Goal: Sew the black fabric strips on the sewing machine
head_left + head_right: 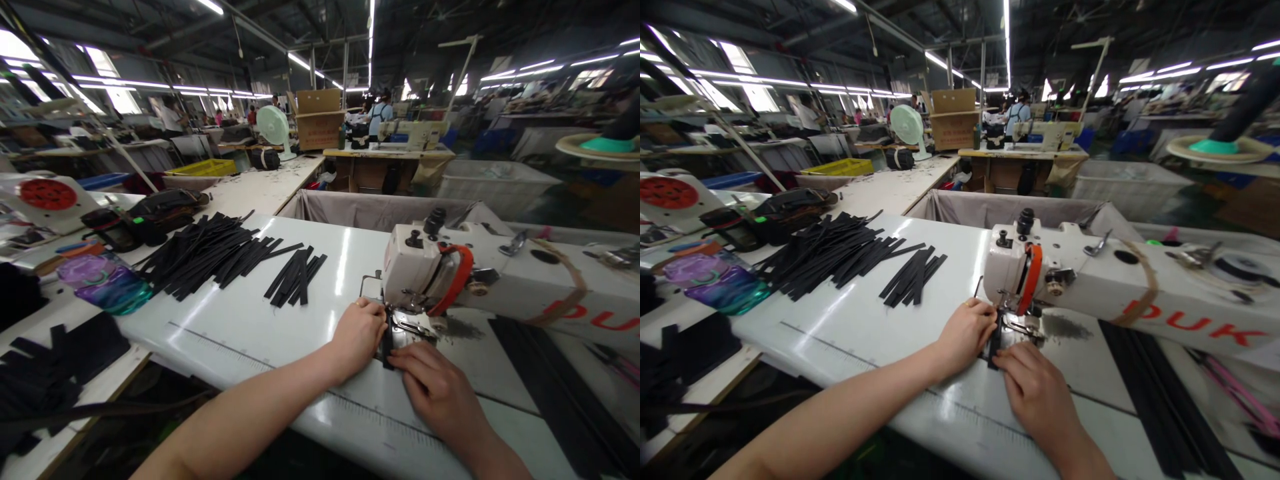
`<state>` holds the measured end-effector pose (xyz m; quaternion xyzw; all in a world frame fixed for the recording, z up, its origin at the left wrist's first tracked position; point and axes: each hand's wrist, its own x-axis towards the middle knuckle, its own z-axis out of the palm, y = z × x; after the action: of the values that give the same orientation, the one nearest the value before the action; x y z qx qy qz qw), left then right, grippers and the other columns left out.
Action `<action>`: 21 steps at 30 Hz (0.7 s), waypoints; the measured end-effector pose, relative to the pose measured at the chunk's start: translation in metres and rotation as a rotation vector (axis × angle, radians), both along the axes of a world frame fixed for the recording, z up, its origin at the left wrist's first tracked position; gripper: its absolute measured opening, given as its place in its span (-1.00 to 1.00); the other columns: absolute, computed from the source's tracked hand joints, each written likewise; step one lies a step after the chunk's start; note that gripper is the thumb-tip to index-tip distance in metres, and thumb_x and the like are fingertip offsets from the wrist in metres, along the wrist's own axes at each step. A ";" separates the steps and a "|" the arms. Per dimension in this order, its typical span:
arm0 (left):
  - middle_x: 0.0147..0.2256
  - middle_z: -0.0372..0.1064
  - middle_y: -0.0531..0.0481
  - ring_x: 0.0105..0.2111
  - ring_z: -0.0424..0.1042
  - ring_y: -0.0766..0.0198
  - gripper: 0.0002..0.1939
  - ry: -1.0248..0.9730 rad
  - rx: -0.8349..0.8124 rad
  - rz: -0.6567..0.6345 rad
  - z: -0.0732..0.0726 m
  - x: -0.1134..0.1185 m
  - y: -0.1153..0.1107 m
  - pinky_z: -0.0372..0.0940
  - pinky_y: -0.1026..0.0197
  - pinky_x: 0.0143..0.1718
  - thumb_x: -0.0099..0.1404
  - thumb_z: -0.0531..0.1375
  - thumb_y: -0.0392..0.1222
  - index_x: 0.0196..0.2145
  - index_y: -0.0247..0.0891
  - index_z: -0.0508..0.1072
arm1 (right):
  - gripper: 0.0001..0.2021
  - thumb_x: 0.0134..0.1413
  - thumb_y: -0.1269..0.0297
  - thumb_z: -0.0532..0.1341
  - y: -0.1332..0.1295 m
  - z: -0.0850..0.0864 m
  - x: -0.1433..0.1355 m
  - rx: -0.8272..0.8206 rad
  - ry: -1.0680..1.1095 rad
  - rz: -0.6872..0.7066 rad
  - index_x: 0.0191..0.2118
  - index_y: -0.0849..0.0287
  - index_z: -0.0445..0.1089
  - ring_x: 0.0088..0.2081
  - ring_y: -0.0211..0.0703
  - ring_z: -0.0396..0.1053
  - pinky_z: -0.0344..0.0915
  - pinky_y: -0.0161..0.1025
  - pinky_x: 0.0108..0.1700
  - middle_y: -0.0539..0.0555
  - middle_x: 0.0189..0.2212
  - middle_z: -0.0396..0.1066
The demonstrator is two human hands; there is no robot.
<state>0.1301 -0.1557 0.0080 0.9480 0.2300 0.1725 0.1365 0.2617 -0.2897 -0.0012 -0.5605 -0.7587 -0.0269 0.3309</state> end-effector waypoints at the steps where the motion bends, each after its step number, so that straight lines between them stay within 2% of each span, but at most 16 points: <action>1: -0.19 0.43 -0.06 -0.18 0.30 0.16 -0.78 -0.001 -0.005 -0.003 0.000 0.000 0.000 0.28 0.12 -0.05 0.41 0.07 -0.29 -0.32 -0.31 0.49 | -0.73 0.18 0.57 0.04 0.001 -0.001 0.001 -0.004 -0.010 -0.015 -0.18 0.17 0.42 -0.19 -0.11 0.38 0.37 -0.18 -0.16 0.08 -0.27 0.44; 13: -0.20 0.43 -0.07 -0.17 0.33 0.18 -0.77 0.039 -0.004 -0.012 0.003 0.001 0.000 0.28 0.13 -0.06 0.44 0.05 -0.27 -0.27 -0.33 0.49 | -0.63 0.16 0.54 0.01 0.012 -0.007 0.007 -0.041 -0.211 -0.157 0.06 0.25 0.32 -0.05 0.05 0.30 0.34 0.02 0.01 0.17 -0.06 0.38; 18: -0.18 0.44 -0.05 -0.16 0.32 0.19 -0.73 0.031 -0.016 -0.013 0.002 0.002 -0.001 0.28 0.13 -0.04 0.45 0.03 -0.26 -0.31 -0.31 0.50 | -0.61 0.16 0.52 0.01 0.012 -0.008 0.005 -0.056 -0.250 -0.182 0.09 0.26 0.30 -0.05 0.07 0.29 0.34 0.04 0.02 0.19 -0.05 0.37; 21: -0.18 0.44 -0.06 -0.16 0.32 0.17 -0.76 0.052 0.000 0.013 0.001 0.003 -0.002 0.28 0.11 -0.08 0.44 0.04 -0.25 -0.26 -0.32 0.50 | -0.62 0.15 0.53 0.01 0.012 -0.007 0.005 -0.039 -0.260 -0.183 0.07 0.28 0.31 -0.05 0.07 0.29 0.35 0.04 0.01 0.20 -0.06 0.37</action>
<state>0.1333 -0.1573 0.0087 0.9507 0.2394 0.1485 0.1294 0.2665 -0.2776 -0.0085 -0.6253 -0.7413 -0.1145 0.2154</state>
